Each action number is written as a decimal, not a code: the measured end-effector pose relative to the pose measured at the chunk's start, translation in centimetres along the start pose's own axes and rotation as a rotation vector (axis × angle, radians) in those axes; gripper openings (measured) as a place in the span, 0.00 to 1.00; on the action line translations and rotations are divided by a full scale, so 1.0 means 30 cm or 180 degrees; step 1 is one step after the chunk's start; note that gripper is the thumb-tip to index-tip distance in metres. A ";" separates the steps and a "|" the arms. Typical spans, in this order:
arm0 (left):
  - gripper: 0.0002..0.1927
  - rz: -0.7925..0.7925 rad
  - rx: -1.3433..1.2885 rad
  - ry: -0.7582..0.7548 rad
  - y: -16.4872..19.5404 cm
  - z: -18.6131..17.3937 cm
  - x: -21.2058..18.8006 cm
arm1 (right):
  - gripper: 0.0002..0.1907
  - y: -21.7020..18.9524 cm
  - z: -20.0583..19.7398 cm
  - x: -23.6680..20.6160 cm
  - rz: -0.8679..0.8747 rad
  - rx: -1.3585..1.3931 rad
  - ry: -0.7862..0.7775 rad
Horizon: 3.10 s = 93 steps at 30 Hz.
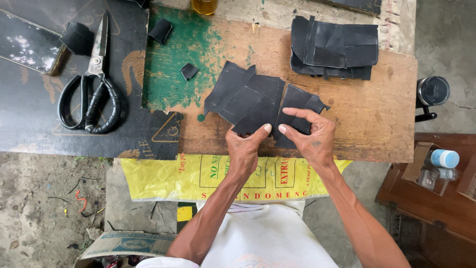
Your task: The person aligns and folds black leather pieces on a wooden workbench, then stacks them into a pile. The person handles the pieces by hand, repeatedly folding and stacking them.
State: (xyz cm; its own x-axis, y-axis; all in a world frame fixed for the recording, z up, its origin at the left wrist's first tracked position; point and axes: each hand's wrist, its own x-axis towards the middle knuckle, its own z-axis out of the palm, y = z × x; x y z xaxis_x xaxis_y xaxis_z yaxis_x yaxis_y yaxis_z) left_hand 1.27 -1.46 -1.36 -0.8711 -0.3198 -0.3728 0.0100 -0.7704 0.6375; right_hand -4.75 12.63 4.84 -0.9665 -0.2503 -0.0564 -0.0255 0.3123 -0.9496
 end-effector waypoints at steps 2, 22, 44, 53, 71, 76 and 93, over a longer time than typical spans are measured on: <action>0.21 -0.0008 -0.0102 0.0004 0.006 0.009 0.000 | 0.22 -0.008 -0.009 0.003 -0.0069 0.0063 -0.0039; 0.19 0.0097 -0.0099 0.0416 0.001 0.038 -0.013 | 0.20 -0.051 0.032 -0.010 0.0163 0.0339 0.0213; 0.17 -0.0087 0.0313 0.0221 0.018 0.017 -0.039 | 0.20 0.004 0.036 -0.002 0.0317 0.0622 0.0258; 0.28 -0.0086 0.3632 -0.2223 0.368 0.008 0.121 | 0.21 0.046 -0.043 0.008 0.0377 0.0099 0.0122; 0.32 -0.1474 0.4378 -0.4301 0.312 0.268 0.540 | 0.21 -0.022 -0.029 -0.010 0.0102 0.0322 -0.0102; 0.39 -0.1672 0.3993 -0.4323 0.308 0.248 0.537 | 0.18 -0.039 -0.024 -0.016 0.0390 0.0277 -0.0098; 0.35 -0.2415 0.3029 -0.3772 0.284 0.212 0.523 | 0.16 -0.065 -0.007 -0.019 0.0249 0.0200 -0.0031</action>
State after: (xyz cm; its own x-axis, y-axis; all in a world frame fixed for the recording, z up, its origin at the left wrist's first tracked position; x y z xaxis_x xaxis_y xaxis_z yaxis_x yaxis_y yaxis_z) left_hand -15.44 -9.54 2.52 -0.4072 0.8344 -0.3714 -0.4432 0.1750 0.8792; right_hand -4.21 12.36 6.79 -0.9624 -0.2363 -0.1339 0.0664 0.2733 -0.9596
